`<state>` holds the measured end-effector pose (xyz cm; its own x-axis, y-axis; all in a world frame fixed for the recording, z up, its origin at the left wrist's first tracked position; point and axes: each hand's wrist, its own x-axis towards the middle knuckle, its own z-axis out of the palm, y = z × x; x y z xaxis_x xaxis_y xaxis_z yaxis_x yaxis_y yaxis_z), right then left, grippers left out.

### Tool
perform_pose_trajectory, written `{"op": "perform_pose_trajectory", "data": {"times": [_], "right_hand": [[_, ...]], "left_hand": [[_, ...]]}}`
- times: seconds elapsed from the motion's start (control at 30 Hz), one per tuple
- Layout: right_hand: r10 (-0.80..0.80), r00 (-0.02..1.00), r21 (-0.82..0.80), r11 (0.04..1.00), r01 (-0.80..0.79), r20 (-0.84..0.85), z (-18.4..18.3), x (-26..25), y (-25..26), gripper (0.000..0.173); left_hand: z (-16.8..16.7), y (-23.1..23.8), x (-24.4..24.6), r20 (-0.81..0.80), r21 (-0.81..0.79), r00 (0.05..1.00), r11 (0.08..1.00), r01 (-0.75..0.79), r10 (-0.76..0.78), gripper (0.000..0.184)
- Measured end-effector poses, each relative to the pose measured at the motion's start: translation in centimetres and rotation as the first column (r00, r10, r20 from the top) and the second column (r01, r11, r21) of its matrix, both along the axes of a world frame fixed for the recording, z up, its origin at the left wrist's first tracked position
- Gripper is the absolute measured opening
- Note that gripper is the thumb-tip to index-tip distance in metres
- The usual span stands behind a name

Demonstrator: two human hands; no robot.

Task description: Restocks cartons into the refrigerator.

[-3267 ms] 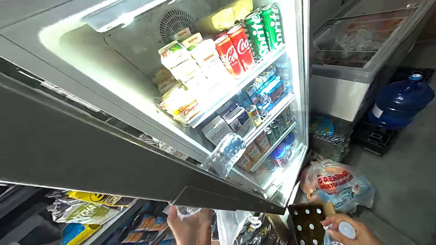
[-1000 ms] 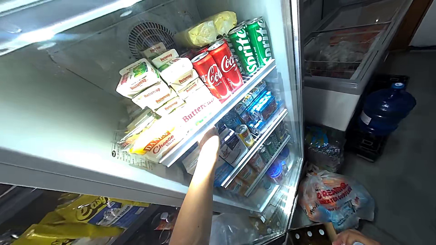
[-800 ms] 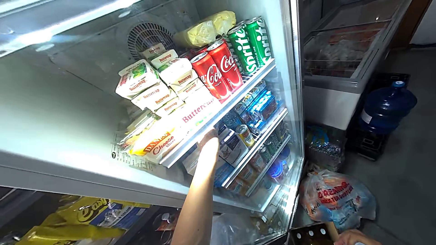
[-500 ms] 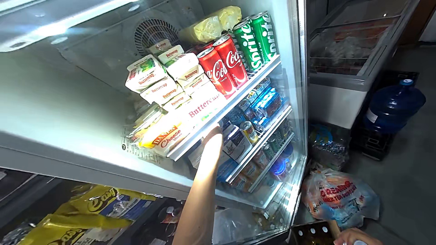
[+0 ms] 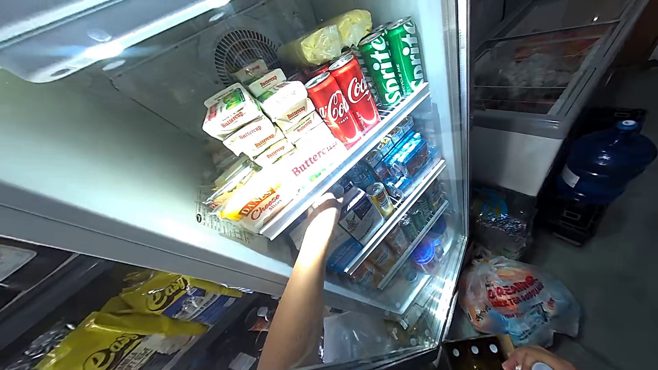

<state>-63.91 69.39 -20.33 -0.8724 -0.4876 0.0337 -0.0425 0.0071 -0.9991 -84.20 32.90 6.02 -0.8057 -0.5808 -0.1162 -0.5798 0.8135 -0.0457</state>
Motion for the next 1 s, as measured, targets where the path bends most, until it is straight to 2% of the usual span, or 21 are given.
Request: {"op": "perform_pose_trajectory", "data": {"times": [0.17,0.27,0.43,0.63,1.0], "right_hand": [[0.02,1.0,0.001,1.0,-0.02,0.007,-0.3,-0.2,-0.1,0.013],[0.013,1.0,0.007,1.0,-0.013,0.016,-0.6,-0.3,0.0,0.013],[0.018,0.999,0.023,1.0,-0.019,0.029,-0.4,-0.4,-0.2,0.015],[0.019,0.999,0.02,1.0,-0.019,0.036,-0.5,-0.4,-0.9,0.014],[0.034,0.998,-0.028,0.999,-0.033,0.048,-0.8,0.1,-0.9,0.013]], "left_hand": [[0.4,-0.7,-0.3,0.009,0.081,0.999,0.995,-0.051,0.05,0.053],[-0.3,-1.9,-0.5,-0.074,0.123,0.99,0.987,-0.108,0.117,0.057],[-1.5,-3.0,0.3,-0.07,0.077,0.991,0.991,-0.106,0.112,0.048],[-1.4,-2.8,0.6,-0.024,0.015,0.996,0.997,-0.082,0.082,0.044],[-3.1,-3.8,1.2,-0.231,0.015,0.958,0.985,-0.173,0.172,0.044]]}}
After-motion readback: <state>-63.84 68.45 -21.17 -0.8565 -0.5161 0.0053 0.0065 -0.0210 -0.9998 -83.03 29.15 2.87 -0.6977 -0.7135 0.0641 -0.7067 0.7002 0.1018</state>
